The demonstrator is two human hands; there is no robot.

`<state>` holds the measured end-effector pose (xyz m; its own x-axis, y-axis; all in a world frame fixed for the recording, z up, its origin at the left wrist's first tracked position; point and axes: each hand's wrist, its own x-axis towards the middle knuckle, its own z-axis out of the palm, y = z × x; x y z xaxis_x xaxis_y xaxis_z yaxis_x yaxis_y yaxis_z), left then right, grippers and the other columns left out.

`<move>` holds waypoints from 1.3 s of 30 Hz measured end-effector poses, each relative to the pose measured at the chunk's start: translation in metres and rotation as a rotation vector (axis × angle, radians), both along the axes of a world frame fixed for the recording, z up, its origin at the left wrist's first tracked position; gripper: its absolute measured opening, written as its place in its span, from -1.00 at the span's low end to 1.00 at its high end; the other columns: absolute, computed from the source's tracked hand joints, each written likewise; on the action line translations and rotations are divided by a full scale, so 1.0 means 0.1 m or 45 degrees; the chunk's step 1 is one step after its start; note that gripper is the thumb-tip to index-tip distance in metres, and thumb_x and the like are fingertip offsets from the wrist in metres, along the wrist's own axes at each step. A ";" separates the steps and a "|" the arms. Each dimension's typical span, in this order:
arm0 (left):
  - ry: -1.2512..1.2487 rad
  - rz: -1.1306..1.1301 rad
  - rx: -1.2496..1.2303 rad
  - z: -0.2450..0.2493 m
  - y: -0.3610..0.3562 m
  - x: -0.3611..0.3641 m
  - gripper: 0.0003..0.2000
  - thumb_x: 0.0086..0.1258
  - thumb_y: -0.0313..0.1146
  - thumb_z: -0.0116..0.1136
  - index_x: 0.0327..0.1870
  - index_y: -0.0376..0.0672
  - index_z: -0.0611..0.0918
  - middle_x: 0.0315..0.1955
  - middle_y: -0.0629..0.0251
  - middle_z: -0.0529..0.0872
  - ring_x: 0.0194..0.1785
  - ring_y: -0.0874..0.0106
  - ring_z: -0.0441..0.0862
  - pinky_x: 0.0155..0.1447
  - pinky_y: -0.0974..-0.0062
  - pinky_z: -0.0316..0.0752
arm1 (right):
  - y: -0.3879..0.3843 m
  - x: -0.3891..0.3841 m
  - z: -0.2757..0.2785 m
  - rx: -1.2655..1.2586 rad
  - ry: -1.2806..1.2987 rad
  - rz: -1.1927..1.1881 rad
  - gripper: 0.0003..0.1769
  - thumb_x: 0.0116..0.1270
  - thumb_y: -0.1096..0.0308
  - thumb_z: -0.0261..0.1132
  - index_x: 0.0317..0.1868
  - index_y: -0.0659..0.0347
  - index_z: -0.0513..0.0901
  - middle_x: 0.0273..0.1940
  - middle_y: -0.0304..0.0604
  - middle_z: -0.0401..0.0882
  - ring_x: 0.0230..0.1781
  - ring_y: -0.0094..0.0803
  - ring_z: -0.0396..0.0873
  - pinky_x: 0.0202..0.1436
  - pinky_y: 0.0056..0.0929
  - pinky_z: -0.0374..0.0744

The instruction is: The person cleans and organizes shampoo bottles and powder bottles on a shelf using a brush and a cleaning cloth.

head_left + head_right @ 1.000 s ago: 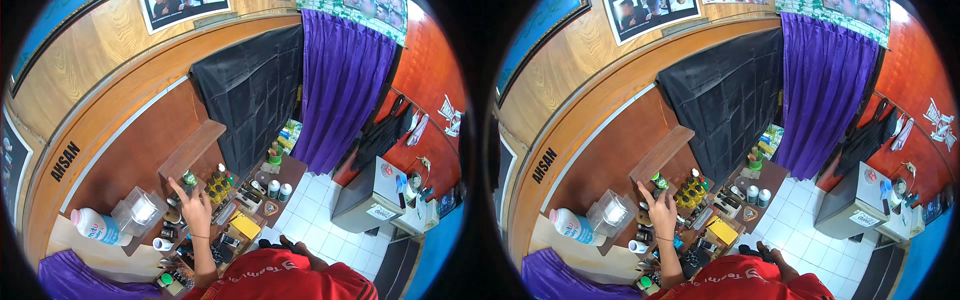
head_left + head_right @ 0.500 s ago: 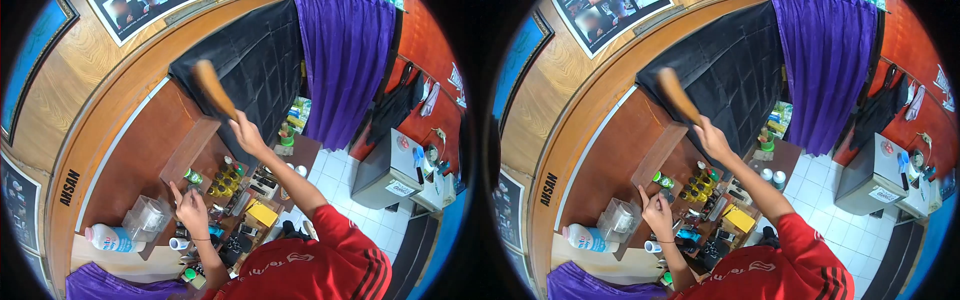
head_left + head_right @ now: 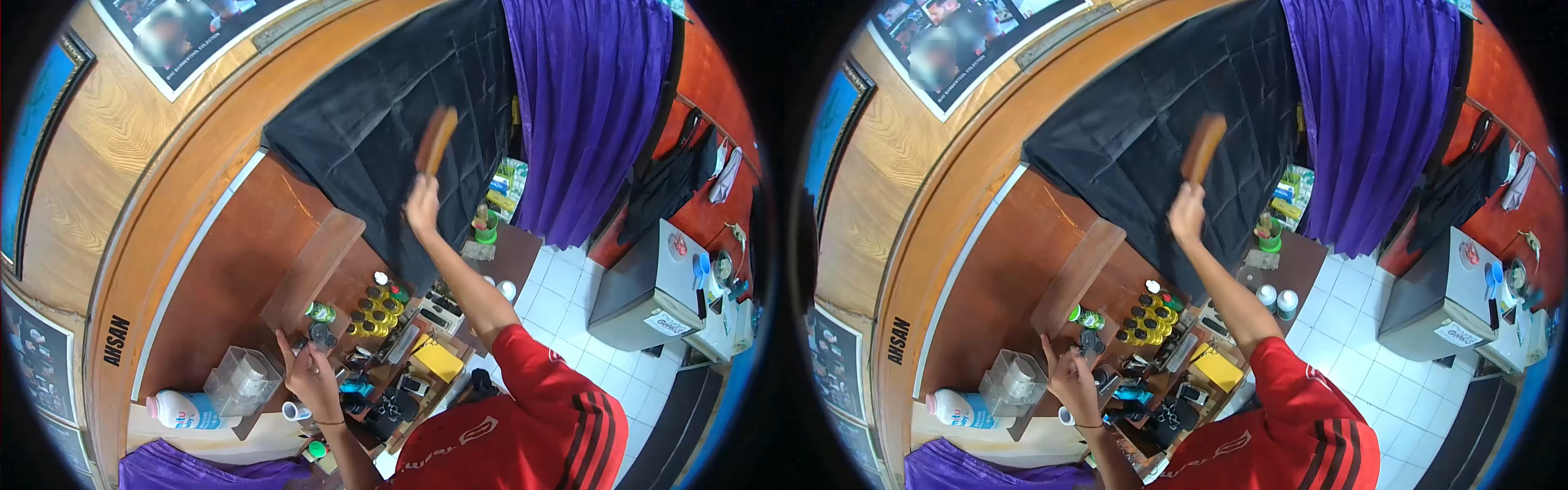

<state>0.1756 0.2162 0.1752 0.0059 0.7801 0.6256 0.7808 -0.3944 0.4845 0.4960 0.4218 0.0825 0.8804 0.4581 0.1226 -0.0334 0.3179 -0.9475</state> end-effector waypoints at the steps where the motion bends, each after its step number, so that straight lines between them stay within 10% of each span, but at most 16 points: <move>1: 0.016 0.003 -0.014 0.02 -0.04 0.01 -0.82 0.36 -0.48 0.15 -0.35 -0.43 0.71 0.32 -0.15 0.49 -0.47 0.26 0.72 -0.43 0.41 0.54 | -0.28 -0.13 0.66 0.093 0.136 0.220 -0.60 0.62 0.01 -0.08 0.14 0.18 0.34 -0.55 -0.24 0.39 -0.70 -0.44 0.44 -0.64 -0.37 0.50; 3: 0.009 0.029 -0.038 0.06 -0.04 0.07 -0.83 0.36 -0.49 0.14 -0.34 -0.44 0.71 0.32 -0.15 0.49 -0.43 0.22 0.74 -0.40 0.41 0.58 | -0.02 -0.08 0.97 0.222 -0.263 0.273 -0.62 0.63 0.04 -0.09 0.12 0.20 0.32 -0.57 -0.17 0.41 -0.70 -0.39 0.45 -0.62 -0.31 0.51; 5: 0.004 0.027 -0.031 0.03 -0.02 0.06 -0.83 0.36 -0.49 0.14 -0.33 -0.44 0.71 0.33 -0.14 0.49 -0.41 0.19 0.75 -0.38 0.42 0.59 | 0.10 -0.05 1.22 0.287 -0.865 0.042 -0.73 0.62 0.22 -0.08 0.11 0.24 0.30 -0.43 0.27 0.58 -0.43 0.29 0.61 -0.34 0.12 0.53; 9: 0.029 0.043 -0.032 -0.01 -0.01 0.00 -0.83 0.36 -0.49 0.14 -0.33 -0.44 0.70 0.34 -0.14 0.48 -0.40 0.21 0.75 -0.36 0.42 0.60 | 0.25 0.13 0.97 -0.181 -0.616 0.098 -0.62 0.60 0.08 -0.12 0.16 0.20 0.29 -0.24 0.45 0.61 -0.14 0.43 0.58 -0.07 0.29 0.49; 11: -0.046 0.010 -0.033 0.05 -0.03 0.07 -0.83 0.36 -0.49 0.15 -0.35 -0.45 0.70 0.33 -0.15 0.48 -0.40 0.20 0.75 -0.35 0.41 0.60 | 0.66 0.37 0.24 -0.424 -0.309 -0.030 -0.58 0.55 0.05 -0.12 0.10 0.24 0.39 -0.15 0.42 0.64 -0.12 0.27 0.66 -0.06 0.20 0.59; 13: -0.052 0.019 -0.035 0.03 -0.02 0.05 -0.83 0.36 -0.49 0.15 -0.35 -0.45 0.69 0.33 -0.15 0.49 -0.39 0.20 0.75 -0.35 0.40 0.60 | 1.09 0.92 -0.95 -0.660 -0.458 0.464 -0.59 0.48 0.17 0.02 -0.20 0.42 0.60 -0.03 0.28 0.66 -0.11 0.09 0.71 -0.03 -0.02 0.66; 14: -0.050 0.024 -0.042 0.03 -0.01 0.04 -0.83 0.36 -0.49 0.16 -0.36 -0.45 0.69 0.32 -0.15 0.50 -0.38 0.19 0.76 -0.35 0.39 0.59 | 0.44 0.71 -0.26 -0.740 0.090 0.349 -0.57 0.50 0.16 -0.01 -0.06 0.45 0.54 -0.04 0.31 0.65 -0.08 0.14 0.69 -0.02 -0.05 0.65; 17: -0.077 0.051 0.016 0.05 -0.01 0.10 -0.83 0.36 -0.49 0.16 -0.37 -0.45 0.69 0.30 -0.16 0.52 -0.38 0.16 0.75 -0.37 0.37 0.58 | 0.43 0.74 -0.43 -0.591 0.129 0.022 -0.44 0.57 0.00 -0.11 0.15 0.41 0.37 -0.08 0.46 0.61 -0.03 0.31 0.62 0.06 0.08 0.55; 19: -0.082 0.099 -0.078 0.13 -0.05 0.12 -0.84 0.36 -0.48 0.17 -0.34 -0.42 0.70 0.29 -0.16 0.53 -0.28 0.07 0.74 -0.23 0.25 0.60 | 0.60 0.71 -0.31 -0.237 -0.080 -0.225 -0.54 0.60 -0.02 -0.09 0.03 0.27 0.39 -0.51 0.00 0.57 -0.56 -0.16 0.67 -0.50 -0.21 0.64; 22: 0.180 0.111 0.096 0.21 0.03 0.08 -0.86 0.36 -0.49 0.18 -0.22 -0.38 0.71 0.21 -0.15 0.60 -0.07 -0.02 0.70 0.03 0.14 0.56 | -0.06 0.38 0.96 0.091 -0.236 0.107 -0.63 0.63 0.03 -0.05 0.04 0.19 0.40 -0.60 -0.20 0.41 -0.68 -0.42 0.50 -0.64 -0.35 0.51; 26: 0.017 0.075 0.164 0.39 0.15 0.29 -0.72 0.38 -0.50 0.17 0.09 -0.34 0.63 0.12 -0.09 0.65 0.22 -0.06 0.56 0.29 0.12 0.41 | -0.50 0.09 1.55 0.338 -1.223 0.132 -0.42 0.49 0.35 0.17 0.49 0.04 0.34 -0.48 -0.03 0.51 -0.50 -0.19 0.57 -0.36 -0.34 0.53; 29: -0.025 -0.016 0.136 0.31 0.31 0.38 -0.70 0.42 -0.45 0.14 0.14 -0.32 0.62 0.19 -0.06 0.61 0.25 -0.06 0.53 0.34 0.08 0.37 | -0.81 -0.08 1.88 0.343 -1.695 0.254 -0.35 0.28 0.49 0.31 0.39 -0.15 0.51 -0.50 -0.06 0.48 -0.53 -0.13 0.53 -0.43 -0.26 0.54; 39: 0.338 0.007 0.208 0.14 0.46 0.36 -0.62 0.36 -0.32 0.21 0.16 -0.29 0.64 0.20 0.11 0.65 0.34 0.19 0.49 0.41 0.20 0.22 | -0.92 1.39 2.20 -0.261 -1.795 -0.050 -0.48 0.35 0.29 0.21 0.32 -0.32 0.56 -0.28 0.07 0.71 -0.25 0.07 0.70 -0.17 -0.04 0.66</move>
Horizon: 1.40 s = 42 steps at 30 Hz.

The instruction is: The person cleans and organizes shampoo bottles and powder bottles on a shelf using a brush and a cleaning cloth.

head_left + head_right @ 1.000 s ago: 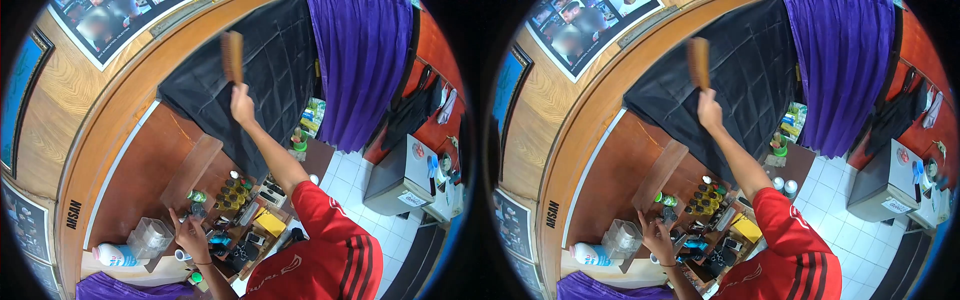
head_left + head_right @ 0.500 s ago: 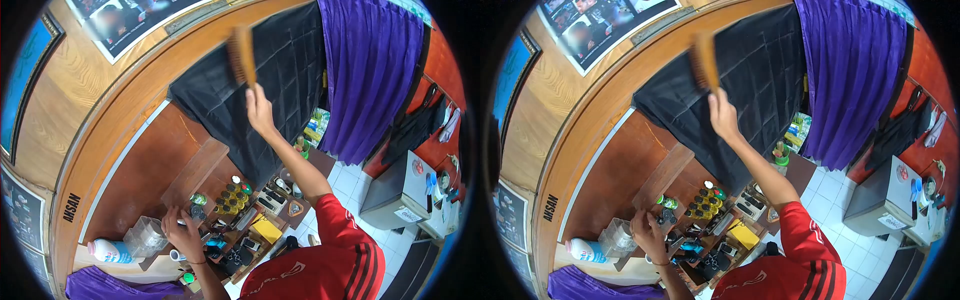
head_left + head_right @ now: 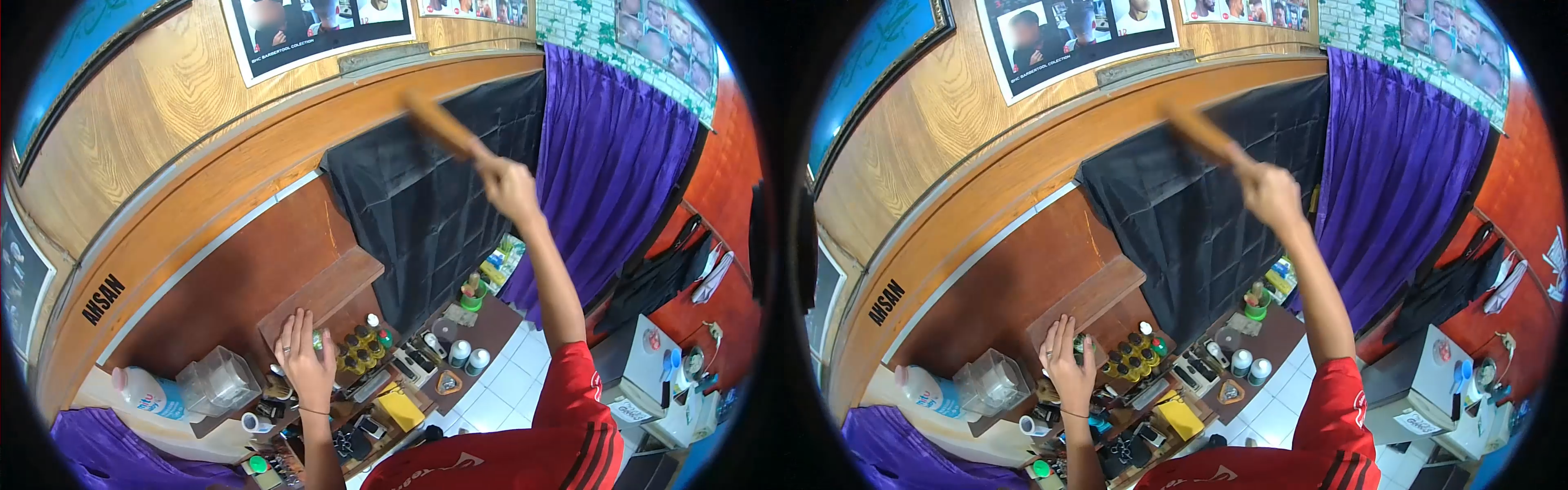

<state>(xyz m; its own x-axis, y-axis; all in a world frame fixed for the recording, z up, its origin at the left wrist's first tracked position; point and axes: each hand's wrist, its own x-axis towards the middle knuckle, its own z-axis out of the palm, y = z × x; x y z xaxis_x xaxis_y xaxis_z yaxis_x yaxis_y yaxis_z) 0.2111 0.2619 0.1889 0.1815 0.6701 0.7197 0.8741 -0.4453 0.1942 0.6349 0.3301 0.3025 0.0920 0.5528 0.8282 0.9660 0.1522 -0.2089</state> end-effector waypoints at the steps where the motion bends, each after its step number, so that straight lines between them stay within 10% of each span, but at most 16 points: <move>1: -0.023 -0.006 -0.031 0.01 -0.01 0.00 -0.61 0.35 -0.32 0.22 0.17 -0.29 0.64 0.22 0.11 0.64 0.35 0.20 0.48 0.42 0.20 0.20 | 0.00 0.24 0.07 -0.127 0.076 -0.295 -0.52 0.40 0.27 0.15 0.30 -0.32 0.57 -0.27 0.15 0.70 -0.21 0.12 0.70 -0.14 0.04 0.66; 4: -0.034 -0.010 -0.047 0.02 -0.02 0.00 -0.60 0.35 -0.32 0.22 0.16 -0.30 0.64 0.23 0.10 0.63 0.36 0.20 0.48 0.42 0.21 0.20 | -0.08 0.79 0.23 -0.223 0.302 -0.679 -0.58 0.47 0.23 0.09 0.30 -0.23 0.57 -0.20 0.24 0.69 -0.15 0.17 0.69 -0.08 0.06 0.63; 6: -0.041 -0.001 -0.017 0.02 0.02 0.01 -0.60 0.33 -0.32 0.23 0.16 -0.30 0.64 0.21 0.10 0.64 0.35 0.20 0.48 0.42 0.22 0.20 | -0.14 0.87 0.19 0.066 0.366 -0.490 -0.57 0.50 0.20 0.08 0.34 -0.20 0.54 -0.18 0.25 0.68 -0.12 0.18 0.66 -0.08 0.01 0.61; 10: -0.079 0.013 -0.003 -0.01 0.00 0.04 -0.59 0.28 -0.34 0.26 0.14 -0.30 0.64 0.21 0.11 0.64 0.34 0.19 0.47 0.41 0.19 0.23 | -0.32 0.33 0.26 0.181 0.443 -0.069 -0.60 0.49 0.28 0.19 0.30 -0.01 0.59 -0.41 0.16 0.57 -0.43 -0.42 0.62 -0.24 -0.39 0.53; 21: -0.121 -0.037 0.011 -0.02 -0.02 -0.05 -0.58 0.29 -0.34 0.24 0.18 -0.27 0.62 0.22 0.10 0.63 0.35 0.19 0.49 0.42 0.18 0.26 | -0.53 -1.10 0.38 0.025 0.123 0.711 -0.55 0.37 0.55 0.25 0.26 0.09 0.64 -0.56 -0.10 0.37 -0.56 -0.45 0.33 -0.39 -0.48 0.39; 34: -0.160 -0.042 0.002 -0.01 -0.04 -0.06 -0.52 0.23 -0.34 0.26 0.19 -0.31 0.60 0.23 0.06 0.61 0.35 0.18 0.49 0.43 0.15 0.25 | -0.10 -0.61 0.04 -0.098 0.156 0.495 -0.56 0.44 0.47 0.25 0.32 0.09 0.57 -0.50 0.05 0.38 -0.47 -0.63 0.28 -0.31 -0.57 0.46; 37: -0.138 -0.052 0.038 -0.03 -0.03 -0.06 -0.52 0.23 -0.35 0.26 0.19 -0.32 0.60 0.23 0.05 0.61 0.35 0.15 0.49 0.45 0.14 0.23 | -0.17 -0.13 0.12 -0.213 0.192 -0.036 -0.59 0.51 0.28 0.18 0.33 -0.10 0.56 -0.37 0.26 0.53 -0.44 -0.39 0.63 -0.25 -0.39 0.55; 38: -0.141 -0.051 0.034 -0.03 -0.03 -0.05 -0.52 0.22 -0.35 0.26 0.19 -0.32 0.60 0.23 0.05 0.61 0.35 0.15 0.48 0.45 0.13 0.24 | -0.13 0.11 0.06 -0.203 0.262 -0.241 -0.60 0.50 0.24 0.16 0.31 -0.16 0.58 -0.27 0.28 0.63 -0.25 0.01 0.73 -0.18 -0.19 0.61; 42: -0.132 -0.060 0.048 -0.03 -0.04 -0.05 -0.52 0.21 -0.36 0.26 0.19 -0.31 0.60 0.23 0.04 0.61 0.36 0.17 0.46 0.45 0.13 0.24 | -0.37 0.67 -0.28 -0.190 0.295 -0.405 -0.61 0.43 0.28 0.19 0.24 -0.07 0.64 -0.13 0.16 0.70 -0.09 0.11 0.68 -0.04 -0.07 0.62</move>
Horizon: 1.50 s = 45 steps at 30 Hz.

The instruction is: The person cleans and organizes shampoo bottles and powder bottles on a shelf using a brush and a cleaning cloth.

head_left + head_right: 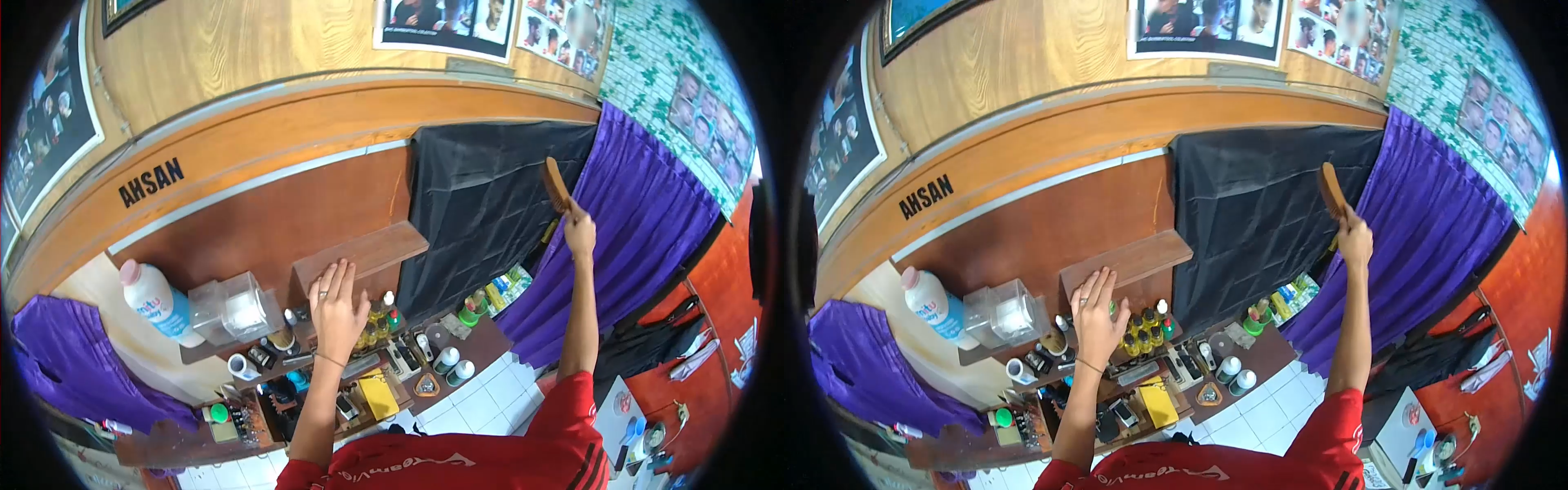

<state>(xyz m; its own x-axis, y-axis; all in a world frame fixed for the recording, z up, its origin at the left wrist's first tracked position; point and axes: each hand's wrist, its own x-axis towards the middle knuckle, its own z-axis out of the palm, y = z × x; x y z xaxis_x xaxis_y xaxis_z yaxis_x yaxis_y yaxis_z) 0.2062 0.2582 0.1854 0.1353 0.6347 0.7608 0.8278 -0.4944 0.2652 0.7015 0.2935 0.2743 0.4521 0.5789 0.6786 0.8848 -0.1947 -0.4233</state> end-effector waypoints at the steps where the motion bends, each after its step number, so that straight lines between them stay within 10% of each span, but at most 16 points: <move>1: -0.001 0.005 0.008 0.01 0.00 0.01 -0.52 0.21 -0.36 0.26 0.18 -0.33 0.60 0.22 0.03 0.61 0.36 0.16 0.46 0.45 0.13 0.24 | -0.06 0.03 -0.13 0.105 0.029 0.045 -0.61 0.43 0.27 0.19 0.24 -0.05 0.64 -0.12 0.17 0.69 -0.06 0.11 0.67 -0.02 -0.08 0.62; 7: -0.003 0.010 0.035 0.00 0.01 0.04 -0.53 0.20 -0.35 0.26 0.14 -0.38 0.61 0.20 -0.01 0.62 0.34 0.11 0.46 0.44 0.12 0.25 | -0.61 -0.28 -0.08 -0.046 0.204 0.061 -0.59 0.35 0.34 0.27 0.21 0.11 0.64 -0.19 0.24 0.69 -0.17 0.00 0.74 -0.11 -0.20 0.61; 12: -0.036 0.037 0.068 -0.02 0.01 0.06 -0.52 0.18 -0.38 0.27 0.16 -0.35 0.61 0.17 0.02 0.65 0.33 0.14 0.48 0.44 0.13 0.22 | -0.76 -0.86 0.48 0.239 0.062 0.435 -0.61 0.41 0.45 0.22 0.23 0.21 0.61 -0.34 0.16 0.64 -0.36 -0.46 0.68 -0.25 -0.42 0.56; 15: -0.036 0.041 0.046 -0.04 0.00 0.06 -0.53 0.22 -0.34 0.25 0.18 -0.33 0.61 0.23 0.02 0.61 0.34 0.14 0.47 0.43 0.12 0.21 | -0.86 -1.56 0.95 0.304 0.061 0.610 -0.63 0.43 0.43 0.23 0.22 0.21 0.61 -0.42 0.16 0.50 -0.55 -0.47 0.30 -0.39 -0.46 0.45; 18: 0.014 0.039 0.063 -0.02 -0.04 0.02 -0.52 0.24 -0.31 0.24 0.19 -0.31 0.59 0.24 0.02 0.60 0.34 0.14 0.49 0.41 0.09 0.23 | -0.76 -2.07 1.09 0.384 -0.118 0.837 -0.63 0.42 0.47 0.24 0.23 0.18 0.61 -0.36 0.15 0.60 -0.56 -0.31 0.48 -0.39 -0.42 0.48; 27: 0.040 0.042 0.024 -0.11 -0.03 -0.06 -0.45 0.30 -0.27 0.20 0.30 -0.32 0.50 0.31 0.06 0.53 0.41 0.19 0.42 0.46 0.19 0.24 | -0.54 -2.73 0.79 0.215 -0.034 1.112 -0.63 0.47 0.53 0.13 0.25 0.35 0.56 0.04 0.23 0.67 0.09 -0.25 0.69 0.07 -0.47 0.54; 30: 0.011 0.030 0.012 -0.10 -0.06 -0.07 -0.41 0.23 -0.29 0.22 0.30 -0.36 0.48 0.34 0.05 0.49 0.44 0.19 0.36 0.50 0.20 0.19 | -0.48 -2.70 0.70 0.103 -0.123 1.036 -0.60 0.52 0.48 0.10 0.33 0.28 0.52 -0.35 0.11 0.62 -0.44 -0.45 0.44 -0.29 -0.45 0.48; 35: -0.092 0.046 0.028 -0.13 -0.05 -0.04 -0.41 0.19 -0.37 0.22 0.30 -0.38 0.47 0.32 0.03 0.50 0.42 0.15 0.37 0.50 0.20 0.19 | -0.60 -2.80 0.63 0.148 -0.008 0.966 -0.59 0.54 0.43 0.11 0.35 0.24 0.52 -0.46 -0.04 0.49 -0.51 -0.51 0.24 -0.47 -0.46 0.31; 40: -0.108 0.026 0.057 -0.12 -0.08 -0.05 -0.39 0.14 -0.37 0.25 0.29 -0.39 0.47 0.29 0.01 0.51 0.40 0.14 0.38 0.50 0.22 0.19 | -0.54 -2.96 0.42 0.140 0.028 0.944 -0.57 0.55 0.43 0.09 0.38 0.25 0.48 -0.20 0.18 0.69 -0.44 -0.43 0.43 -0.35 -0.41 0.50; 43: -0.037 0.013 -0.023 -0.09 -0.10 -0.08 -0.31 0.09 -0.33 0.31 0.33 -0.37 0.44 0.34 0.03 0.46 0.44 0.15 0.34 0.51 0.21 0.18 | -0.48 -3.18 0.24 0.183 -0.051 1.007 -0.53 0.54 0.47 0.06 0.41 0.35 0.39 0.18 0.34 0.56 -0.15 -0.02 0.67 -0.08 -0.23 0.56; 45: -0.013 -0.010 -0.093 -0.07 -0.10 -0.08 -0.25 0.08 -0.26 0.35 0.36 -0.36 0.42 0.38 0.04 0.43 0.47 0.14 0.30 0.50 0.18 0.17 | -0.56 -3.46 0.19 0.293 -0.198 1.080 -0.46 0.47 0.57 0.06 0.45 0.36 0.33 -0.01 0.40 0.59 -0.12 0.24 0.60 -0.06 -0.06 0.53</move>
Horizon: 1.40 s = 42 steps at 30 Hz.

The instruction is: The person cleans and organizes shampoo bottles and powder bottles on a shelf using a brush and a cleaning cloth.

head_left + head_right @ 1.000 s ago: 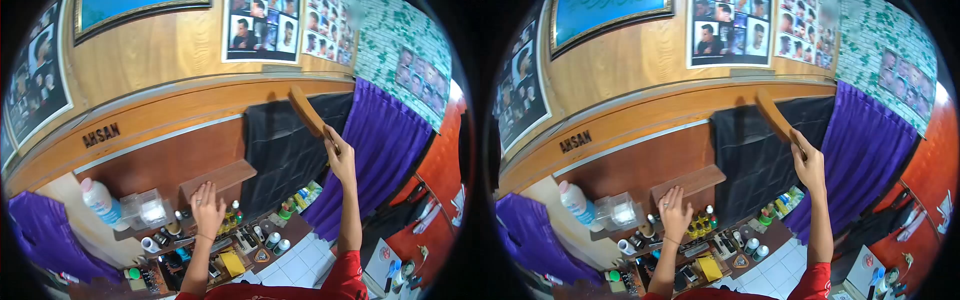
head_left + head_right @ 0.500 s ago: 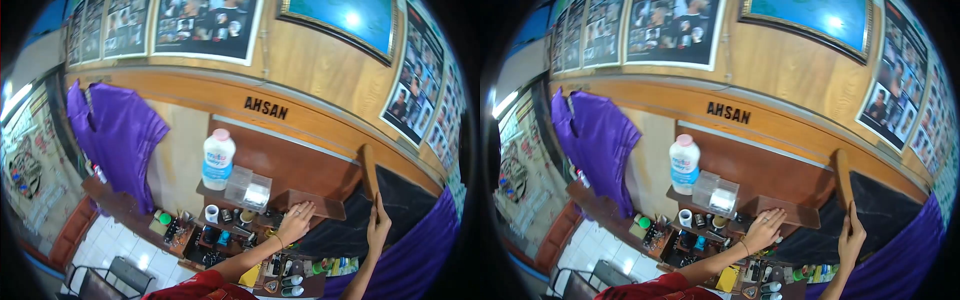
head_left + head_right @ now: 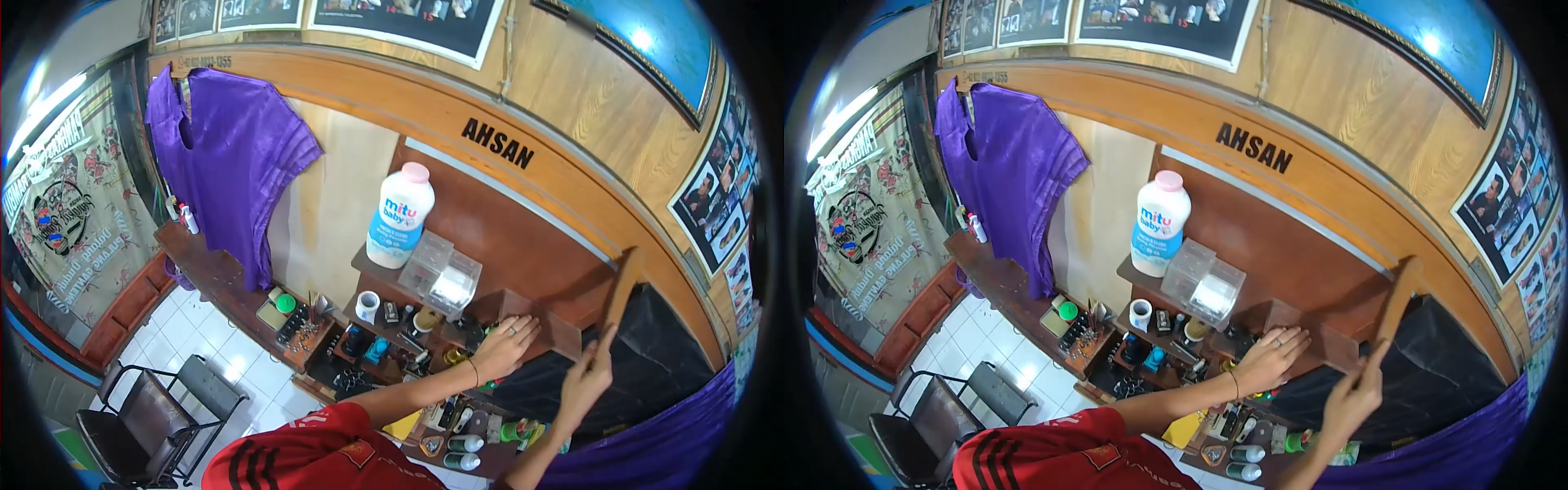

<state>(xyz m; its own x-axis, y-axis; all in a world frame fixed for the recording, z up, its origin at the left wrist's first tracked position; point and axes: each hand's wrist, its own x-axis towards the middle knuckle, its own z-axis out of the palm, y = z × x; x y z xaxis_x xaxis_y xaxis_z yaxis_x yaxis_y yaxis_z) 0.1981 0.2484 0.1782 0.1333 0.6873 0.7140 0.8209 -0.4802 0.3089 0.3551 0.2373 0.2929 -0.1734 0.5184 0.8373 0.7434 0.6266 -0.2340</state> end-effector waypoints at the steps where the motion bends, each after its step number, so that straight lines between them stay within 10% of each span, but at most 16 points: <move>1: -0.006 0.000 0.020 -0.01 0.01 -0.01 -0.24 0.09 -0.25 0.35 0.36 -0.36 0.42 0.37 0.04 0.43 0.47 0.13 0.30 0.50 0.18 0.17 | -0.06 -0.15 -0.01 0.002 0.014 0.003 -0.42 0.44 0.59 0.06 0.46 0.34 0.31 -0.12 0.41 0.57 -0.18 0.29 0.55 -0.11 -0.03 0.51; 15: 0.062 0.054 0.283 -0.42 0.40 0.06 -0.56 0.34 -0.31 0.03 0.19 -0.38 0.51 0.18 -0.08 0.55 0.36 0.08 0.40 0.44 0.23 0.26 | -0.36 -1.17 -0.09 -0.078 0.193 0.236 -0.42 0.34 0.64 0.10 0.40 0.44 0.38 -0.45 0.19 0.49 -0.51 -0.08 0.53 -0.39 -0.23 0.50; 17: -1.055 -0.380 0.086 -0.39 0.21 0.12 -0.54 0.35 -0.33 0.03 0.24 -0.37 0.50 0.21 -0.05 0.54 0.39 0.12 0.39 0.47 0.27 0.23 | -0.40 -1.32 -0.13 -0.040 0.090 0.191 -0.41 0.33 0.66 0.08 0.40 0.43 0.37 -0.42 0.19 0.51 -0.47 0.01 0.56 -0.26 -0.26 0.57; 20: -0.620 -0.210 0.066 -0.19 0.06 0.05 -0.50 0.34 -0.32 0.03 0.28 -0.36 0.48 0.26 -0.02 0.52 0.42 0.16 0.37 0.49 0.27 0.20 | -0.46 -1.57 -0.17 -0.060 -0.142 -0.001 -0.32 0.32 0.48 0.19 0.48 0.29 0.32 -0.24 0.23 0.66 -0.08 0.36 0.59 0.41 0.18 0.29; 24: 0.261 0.140 0.070 0.01 -0.01 -0.08 -0.42 0.31 -0.31 0.04 0.37 -0.33 0.43 0.36 0.05 0.47 0.48 0.23 0.33 0.55 0.28 0.12 | -0.58 -1.85 -0.07 -0.034 -0.073 0.282 -0.23 0.23 0.61 0.24 0.48 0.43 0.25 -0.41 0.11 0.53 -0.47 -0.02 0.60 -0.43 -0.18 0.55; 42: -0.100 -0.152 0.017 0.08 -0.13 -0.28 -0.34 0.20 -0.35 0.25 0.36 -0.40 0.39 0.39 -0.03 0.38 0.36 0.04 0.43 0.42 0.22 0.31 | -0.92 -2.81 0.18 -0.278 -0.075 0.645 -0.31 0.32 0.62 0.16 0.49 0.33 0.26 -0.37 0.23 0.57 -0.45 0.09 0.62 -0.35 -0.11 0.56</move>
